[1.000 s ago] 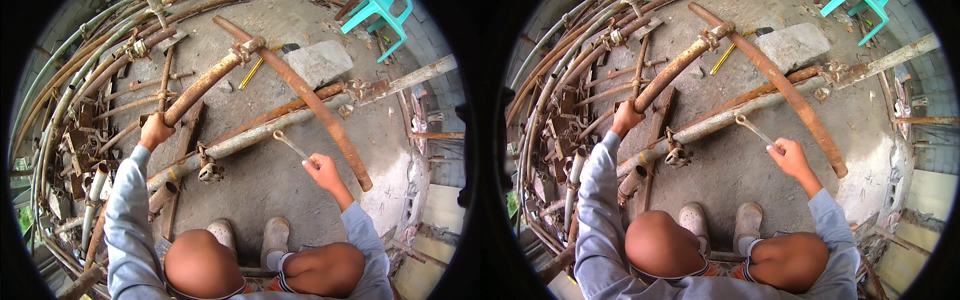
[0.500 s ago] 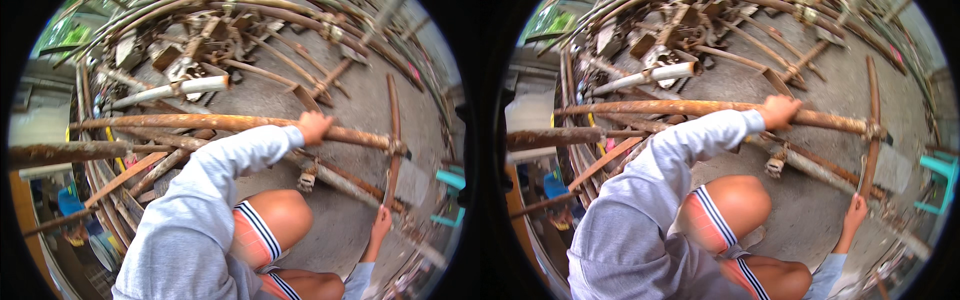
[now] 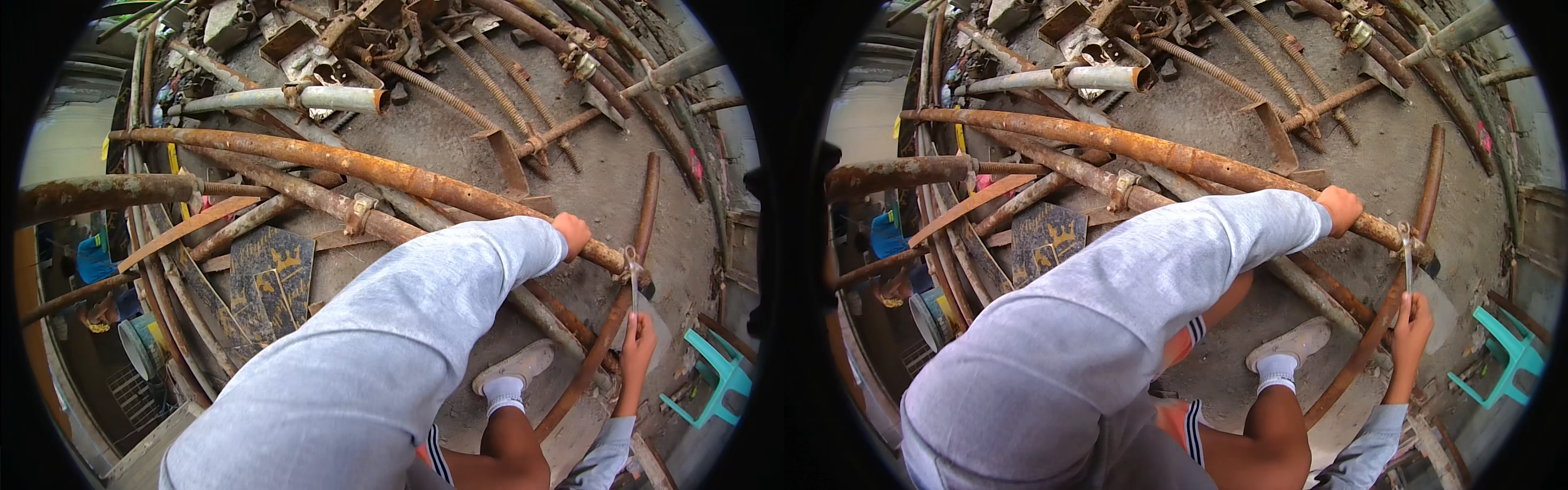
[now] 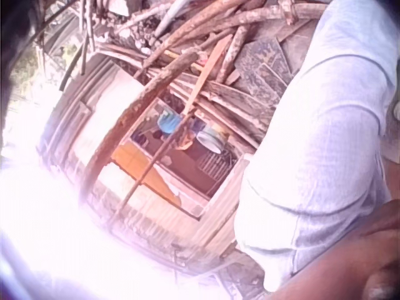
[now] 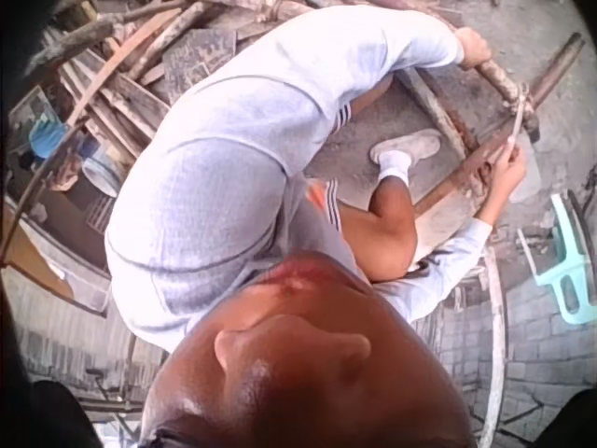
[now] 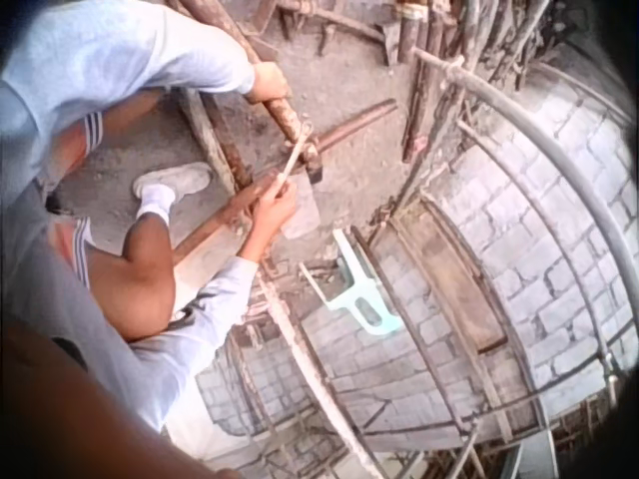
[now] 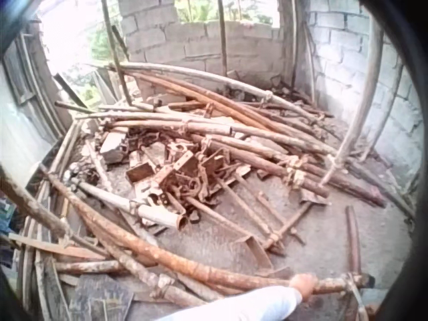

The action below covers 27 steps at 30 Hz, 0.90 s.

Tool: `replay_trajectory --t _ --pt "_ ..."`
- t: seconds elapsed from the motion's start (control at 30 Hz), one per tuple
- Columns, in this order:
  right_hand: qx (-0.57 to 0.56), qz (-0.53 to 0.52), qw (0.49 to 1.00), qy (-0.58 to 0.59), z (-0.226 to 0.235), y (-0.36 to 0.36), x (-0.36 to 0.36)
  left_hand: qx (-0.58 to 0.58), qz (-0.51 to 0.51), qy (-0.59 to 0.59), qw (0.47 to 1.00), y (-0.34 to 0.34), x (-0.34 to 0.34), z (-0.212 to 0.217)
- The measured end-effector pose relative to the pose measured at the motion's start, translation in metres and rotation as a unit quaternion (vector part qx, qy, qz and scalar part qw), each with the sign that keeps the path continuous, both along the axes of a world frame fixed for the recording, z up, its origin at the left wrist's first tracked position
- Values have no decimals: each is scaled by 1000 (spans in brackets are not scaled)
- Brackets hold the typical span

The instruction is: The person uses a wrench to loosen and remove metal couplers from rusty scaffolding poles. They repeatedly reposition the poles and couplers on the ground, then continue unscrewing and detaching the components.

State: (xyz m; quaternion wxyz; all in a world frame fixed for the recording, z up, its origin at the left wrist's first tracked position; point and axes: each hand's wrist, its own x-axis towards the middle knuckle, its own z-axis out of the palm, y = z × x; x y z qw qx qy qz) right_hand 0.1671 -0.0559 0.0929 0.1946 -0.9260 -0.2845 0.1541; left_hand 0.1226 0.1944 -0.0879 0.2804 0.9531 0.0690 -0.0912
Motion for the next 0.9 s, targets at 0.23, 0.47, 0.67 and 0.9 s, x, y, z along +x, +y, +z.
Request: replay_trajectory --t 0.23,0.47,0.67,0.9 --pt "55 83 995 -13 -45 -16 52 11 -40 93 995 5 7 18" --pt "29 26 999 25 -61 -60 116 86 33 142 986 13 -9 53" --pt "105 -47 989 94 -105 -108 98 151 10 112 982 -6 -1 33" --pt "180 -58 980 60 -131 -87 103 185 -42 -56 980 -8 8 36"
